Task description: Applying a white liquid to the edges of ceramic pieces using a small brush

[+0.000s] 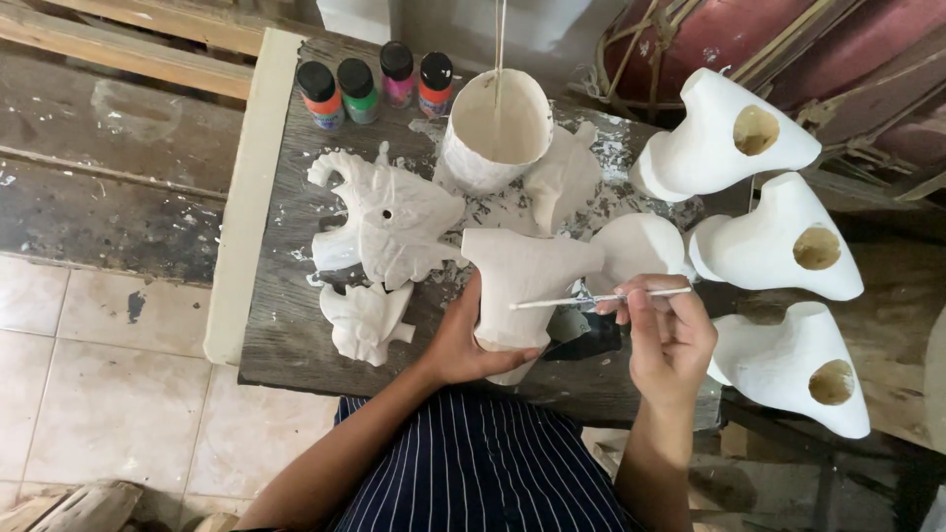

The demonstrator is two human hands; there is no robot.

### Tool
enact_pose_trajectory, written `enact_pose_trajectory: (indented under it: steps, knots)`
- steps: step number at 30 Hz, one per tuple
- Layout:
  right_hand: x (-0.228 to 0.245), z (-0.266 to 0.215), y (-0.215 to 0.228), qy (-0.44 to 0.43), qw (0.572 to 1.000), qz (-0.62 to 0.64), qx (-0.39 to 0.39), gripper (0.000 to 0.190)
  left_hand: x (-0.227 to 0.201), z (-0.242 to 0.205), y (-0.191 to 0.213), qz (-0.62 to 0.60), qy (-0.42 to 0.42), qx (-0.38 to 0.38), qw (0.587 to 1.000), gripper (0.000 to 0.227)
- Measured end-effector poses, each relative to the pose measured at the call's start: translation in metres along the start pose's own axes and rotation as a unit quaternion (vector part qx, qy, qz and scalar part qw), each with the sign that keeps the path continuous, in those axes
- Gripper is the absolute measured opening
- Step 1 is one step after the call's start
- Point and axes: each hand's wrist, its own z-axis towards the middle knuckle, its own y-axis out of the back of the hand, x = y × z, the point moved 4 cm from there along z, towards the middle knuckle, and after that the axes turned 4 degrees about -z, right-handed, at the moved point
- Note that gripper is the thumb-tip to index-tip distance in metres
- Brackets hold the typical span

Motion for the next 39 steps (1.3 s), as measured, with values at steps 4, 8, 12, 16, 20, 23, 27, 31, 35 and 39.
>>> enact_pose_trajectory:
  steps: [4, 8, 12, 16, 20, 23, 27, 31, 35, 39]
  knots:
    - [0.019, 0.012, -0.006, 0.046, 0.998, -0.03, -0.024, 0.02, 0.007, -0.003, -0.002, -0.003, 0.011, 0.0, 1.0, 0.109]
    - [0.016, 0.014, 0.001, 0.097, 0.994, -0.035, -0.026, 0.022, 0.004, -0.002, -0.001, 0.006, 0.017, -0.002, 1.0, 0.11]
    - [0.018, 0.003, -0.006, 0.064, 0.997, 0.001, 0.04, 0.019, 0.002, 0.0, -0.002, 0.001, 0.028, -0.001, 1.0, 0.115]
    - [0.008, 0.004, -0.002, 0.077, 0.997, -0.003, -0.006, 0.021, 0.004, -0.002, -0.002, 0.004, 0.026, -0.005, 1.0, 0.11]
    - [0.01, 0.006, 0.004, 0.097, 0.995, 0.002, -0.025, 0.023, 0.002, -0.001, -0.002, 0.019, 0.023, -0.004, 1.0, 0.111]
    - [0.007, 0.006, 0.0, 0.078, 0.997, 0.012, 0.017, 0.021, 0.004, -0.001, -0.002, 0.027, 0.023, -0.002, 0.999, 0.11]
    - [0.002, 0.01, 0.001, 0.087, 0.996, 0.004, -0.035, 0.022, 0.015, -0.004, -0.002, 0.02, 0.026, 0.001, 0.999, 0.114]
    - [0.001, 0.009, 0.002, 0.086, 0.995, 0.036, -0.041, 0.023, 0.015, -0.005, -0.005, 0.01, 0.028, 0.002, 1.0, 0.114]
    - [0.007, 0.012, -0.007, 0.075, 0.997, 0.01, -0.012, 0.021, 0.015, -0.005, -0.004, 0.014, 0.014, 0.0, 1.0, 0.114]
    - [-0.007, 0.008, 0.002, 0.081, 0.993, 0.057, -0.064, 0.021, 0.019, -0.007, -0.004, 0.014, 0.013, 0.001, 1.0, 0.119]
